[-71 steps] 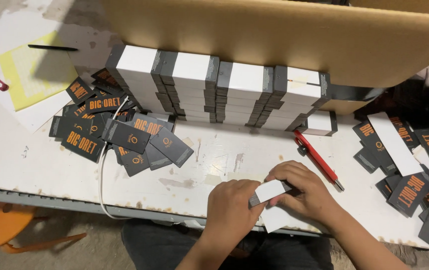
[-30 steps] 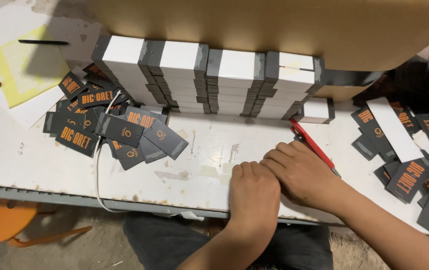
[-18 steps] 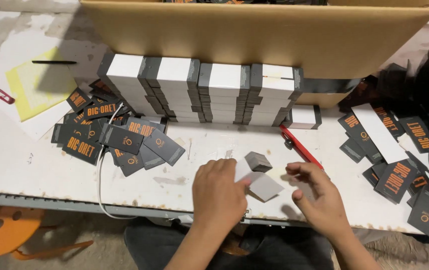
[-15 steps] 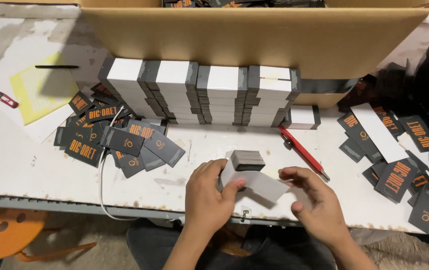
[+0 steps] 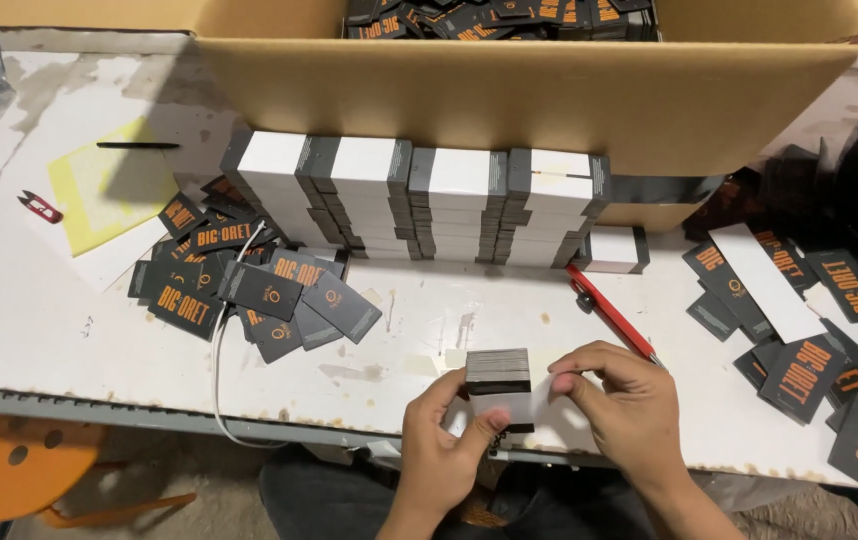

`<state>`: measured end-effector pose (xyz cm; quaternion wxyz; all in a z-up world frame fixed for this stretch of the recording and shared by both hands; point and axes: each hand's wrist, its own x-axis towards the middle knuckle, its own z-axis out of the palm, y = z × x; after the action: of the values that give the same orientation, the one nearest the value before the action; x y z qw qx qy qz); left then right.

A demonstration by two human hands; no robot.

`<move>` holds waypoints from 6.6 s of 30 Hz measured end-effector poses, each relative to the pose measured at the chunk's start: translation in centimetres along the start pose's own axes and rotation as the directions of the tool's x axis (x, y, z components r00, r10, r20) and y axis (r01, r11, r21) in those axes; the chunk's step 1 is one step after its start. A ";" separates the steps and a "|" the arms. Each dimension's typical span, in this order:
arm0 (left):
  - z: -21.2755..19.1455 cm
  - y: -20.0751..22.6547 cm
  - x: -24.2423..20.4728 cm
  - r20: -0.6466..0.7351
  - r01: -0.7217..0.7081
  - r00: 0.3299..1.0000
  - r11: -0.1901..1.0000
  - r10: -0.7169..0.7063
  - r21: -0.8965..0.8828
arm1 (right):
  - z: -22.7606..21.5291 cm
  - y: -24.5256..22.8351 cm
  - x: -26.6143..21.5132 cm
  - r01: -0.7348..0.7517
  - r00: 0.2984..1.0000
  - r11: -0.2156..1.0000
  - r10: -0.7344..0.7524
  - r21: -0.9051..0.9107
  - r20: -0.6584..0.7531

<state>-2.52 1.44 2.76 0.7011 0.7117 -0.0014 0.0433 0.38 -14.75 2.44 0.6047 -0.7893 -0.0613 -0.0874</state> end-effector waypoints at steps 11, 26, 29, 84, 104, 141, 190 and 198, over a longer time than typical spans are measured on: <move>-0.6 1.8 -0.7 0.335 -0.258 0.907 0.965 0.256 -0.041 | -1.4 -1.0 -1.4 0.101 0.973 0.934 -0.165 0.343 0.162; 0.3 0.7 -1.2 0.108 -0.798 0.588 0.553 0.801 0.240 | -1.8 -0.4 -3.3 0.579 0.786 0.815 -0.570 0.041 0.240; 0.0 -1.0 -1.8 0.188 -0.812 0.496 0.377 0.848 0.445 | -2.1 0.4 -4.1 0.178 0.874 0.944 -0.281 0.276 0.398; 1.5 -3.4 1.5 0.434 -0.593 0.778 0.759 0.454 0.270 | -1.7 3.3 1.5 -0.185 0.900 0.970 0.231 -0.156 0.369; 2.8 -4.1 0.5 0.075 -0.286 0.950 0.752 0.302 0.594 | -1.6 3.9 1.9 0.094 0.906 0.988 -0.034 -0.122 0.421; 6.4 -8.3 -0.5 -0.142 -0.288 0.720 0.479 0.679 0.829 | -2.2 5.0 1.7 0.534 0.786 0.809 -0.368 -0.245 0.496; 3.2 -4.0 0.7 0.228 -0.356 0.934 0.767 0.274 0.534 | -0.3 3.5 0.1 -0.059 0.973 0.988 0.088 -0.140 0.212; 3.3 -3.4 1.1 0.254 -0.499 0.867 0.750 0.430 0.434 | -0.2 3.0 0.0 -0.178 0.963 0.977 0.197 -0.114 0.184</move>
<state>-1.06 -1.71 -0.60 0.4644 0.8427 -0.2160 0.1660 0.93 -15.68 -0.34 0.5624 -0.8246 -0.0406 0.0448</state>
